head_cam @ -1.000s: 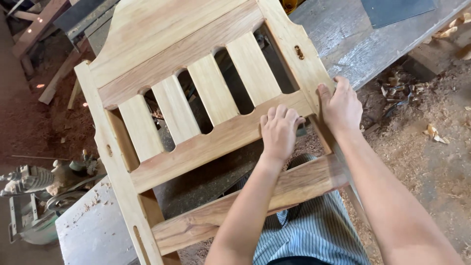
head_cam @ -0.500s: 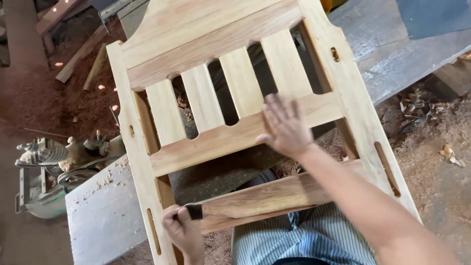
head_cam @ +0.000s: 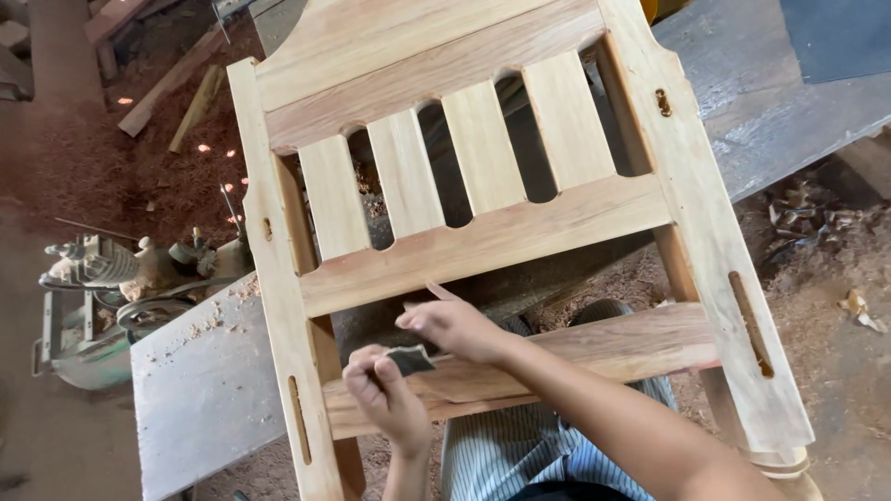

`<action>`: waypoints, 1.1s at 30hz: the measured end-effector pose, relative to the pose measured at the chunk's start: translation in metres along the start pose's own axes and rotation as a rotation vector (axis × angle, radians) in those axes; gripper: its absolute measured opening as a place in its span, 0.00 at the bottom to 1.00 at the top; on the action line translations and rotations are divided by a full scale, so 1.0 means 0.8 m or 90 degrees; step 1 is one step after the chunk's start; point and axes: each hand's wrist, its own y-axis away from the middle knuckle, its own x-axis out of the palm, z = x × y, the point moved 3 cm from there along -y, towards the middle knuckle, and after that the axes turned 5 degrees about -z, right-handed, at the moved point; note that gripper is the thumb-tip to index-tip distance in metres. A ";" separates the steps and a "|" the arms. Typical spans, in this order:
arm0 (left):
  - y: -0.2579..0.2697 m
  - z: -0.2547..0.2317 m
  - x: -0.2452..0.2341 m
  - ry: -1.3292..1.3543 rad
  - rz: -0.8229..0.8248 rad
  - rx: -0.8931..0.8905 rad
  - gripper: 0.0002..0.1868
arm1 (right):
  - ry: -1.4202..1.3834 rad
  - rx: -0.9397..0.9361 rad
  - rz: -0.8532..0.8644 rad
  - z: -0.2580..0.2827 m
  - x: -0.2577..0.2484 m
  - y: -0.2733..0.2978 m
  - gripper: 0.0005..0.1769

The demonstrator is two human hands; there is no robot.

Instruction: Sand the wooden backrest of a chair using a piece of sandpaper to smooth the surface.

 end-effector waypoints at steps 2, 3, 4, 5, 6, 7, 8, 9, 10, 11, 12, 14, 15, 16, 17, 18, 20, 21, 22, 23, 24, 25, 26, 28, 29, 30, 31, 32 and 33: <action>0.006 -0.001 0.026 0.013 0.003 0.015 0.12 | -0.310 0.069 -0.095 -0.016 -0.015 0.034 0.30; 0.012 0.000 0.042 0.005 0.028 0.000 0.13 | -0.384 0.042 -0.110 -0.015 -0.024 0.054 0.27; 0.016 0.001 0.060 0.000 0.053 -0.014 0.14 | -0.456 0.013 -0.127 -0.013 -0.036 0.073 0.26; 0.025 0.005 0.078 0.002 0.055 -0.015 0.14 | -0.453 0.014 -0.130 -0.032 -0.035 0.088 0.26; 0.036 0.009 0.101 0.044 0.157 -0.020 0.17 | -0.366 0.055 -0.234 -0.054 -0.039 0.103 0.23; 0.048 0.013 0.124 0.086 0.259 -0.024 0.19 | -0.276 0.096 -0.335 -0.075 -0.043 0.120 0.19; 0.035 0.008 0.134 0.088 0.259 -0.024 0.19 | -0.275 0.095 -0.336 -0.087 -0.057 0.143 0.19; 0.027 -0.002 0.150 0.032 0.388 0.082 0.22 | -0.259 0.182 -0.467 -0.104 -0.076 0.171 0.18; 0.021 -0.010 0.166 -0.027 0.514 0.188 0.26 | -0.240 0.271 -0.597 -0.121 -0.095 0.201 0.16; -0.007 0.003 0.181 -0.025 0.514 0.188 0.26 | -0.238 0.271 -0.598 -0.085 -0.125 0.219 0.16; -0.032 0.013 0.195 -0.210 0.496 0.345 0.33 | -0.165 0.378 -0.700 -0.052 -0.154 0.245 0.16; -0.063 0.019 0.221 -0.397 0.467 0.500 0.41 | -0.087 0.487 -0.799 -0.052 -0.190 0.299 0.17; -0.071 0.020 0.234 -0.510 0.523 0.434 0.43 | -0.115 0.290 -0.958 -0.079 -0.202 0.330 0.17; -0.080 0.021 0.249 -0.621 0.574 0.365 0.46 | -0.142 0.069 -1.097 -0.106 -0.213 0.361 0.19; -0.071 0.023 0.261 -0.621 0.573 0.368 0.46 | -0.144 0.067 -1.099 -0.136 -0.214 0.378 0.19; -0.065 0.029 0.271 -0.690 0.593 0.321 0.46 | -0.116 0.025 -1.128 -0.165 -0.212 0.394 0.21; -0.045 0.031 0.289 -0.762 0.613 0.273 0.46 | -0.093 -0.016 -1.157 -0.192 -0.208 0.405 0.24; -0.031 0.026 0.298 -0.745 0.632 0.316 0.44 | -0.078 -0.008 -1.127 -0.191 -0.207 0.397 0.20; -0.016 0.020 0.308 -0.723 0.649 0.359 0.43 | -0.059 -0.002 -1.095 -0.189 -0.209 0.391 0.18; 0.003 0.017 0.316 -0.723 0.650 0.358 0.43 | -0.059 0.000 -1.095 -0.192 -0.204 0.393 0.18; 0.023 0.011 0.332 -0.678 0.690 0.412 0.41 | -0.024 0.011 -1.095 -0.194 -0.206 0.394 0.18; 0.043 0.005 0.346 -0.632 0.728 0.466 0.41 | 0.011 0.022 -1.096 -0.197 -0.207 0.395 0.19; 0.056 0.010 0.351 -0.629 0.729 0.462 0.41 | 0.015 0.024 -1.093 -0.186 -0.208 0.389 0.19; 0.094 0.010 0.363 -0.663 0.679 0.871 0.38 | -0.114 -0.095 -1.065 -0.165 -0.213 0.376 0.24; 0.091 -0.001 0.355 -0.661 0.677 0.866 0.38 | -0.110 -0.094 -1.061 -0.171 -0.211 0.381 0.24; 0.093 -0.007 0.350 -0.647 0.822 0.952 0.29 | -0.093 -0.093 -1.068 -0.178 -0.212 0.382 0.24; 0.093 -0.013 0.343 -0.627 0.970 1.033 0.22 | -0.077 -0.092 -1.076 -0.185 -0.213 0.383 0.24; 0.092 -0.005 0.339 -0.629 0.967 1.033 0.22 | -0.077 -0.095 -1.074 -0.186 -0.214 0.384 0.24; 0.093 0.009 0.333 -0.597 1.165 0.829 0.16 | -0.070 -0.074 -1.077 -0.190 -0.214 0.385 0.23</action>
